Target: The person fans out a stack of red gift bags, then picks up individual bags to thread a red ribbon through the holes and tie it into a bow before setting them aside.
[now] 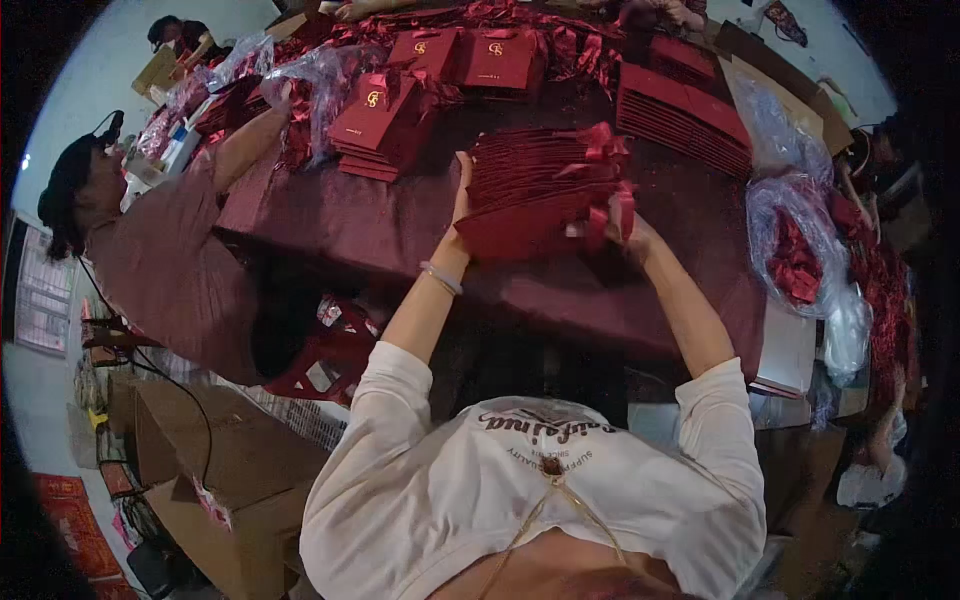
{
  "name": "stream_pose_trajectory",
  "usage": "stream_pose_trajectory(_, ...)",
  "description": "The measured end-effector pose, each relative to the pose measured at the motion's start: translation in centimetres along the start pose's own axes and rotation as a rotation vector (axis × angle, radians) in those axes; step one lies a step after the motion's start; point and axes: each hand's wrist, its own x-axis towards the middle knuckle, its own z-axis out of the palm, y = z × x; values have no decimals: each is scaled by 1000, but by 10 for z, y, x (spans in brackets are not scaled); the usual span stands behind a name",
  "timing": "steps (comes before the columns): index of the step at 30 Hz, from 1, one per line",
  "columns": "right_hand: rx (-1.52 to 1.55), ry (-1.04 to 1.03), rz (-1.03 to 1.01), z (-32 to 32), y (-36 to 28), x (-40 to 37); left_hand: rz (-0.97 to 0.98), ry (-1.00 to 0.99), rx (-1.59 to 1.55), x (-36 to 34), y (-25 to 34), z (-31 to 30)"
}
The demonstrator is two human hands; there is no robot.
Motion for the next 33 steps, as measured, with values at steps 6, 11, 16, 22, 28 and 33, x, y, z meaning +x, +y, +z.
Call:
stream_pose_trajectory(6,-204,191,71,6,32,-23,30,-787,132,31,-22,-28)
stream_pose_trajectory(11,-226,227,-195,9,42,-26,339,-638,109,77,-8,-73)
stream_pose_trajectory(16,-200,129,-366,15,28,-31,155,-588,5,5,-36,-24)
stream_pose_trajectory(22,-153,153,-219,16,32,-47,247,-817,255,19,-42,-34)
stream_pose_trajectory(28,-453,345,-358,20,63,-35,551,-478,545,-32,1,-3)
stream_pose_trajectory(33,223,228,-165,19,62,-45,1416,-551,1946,-93,9,39)
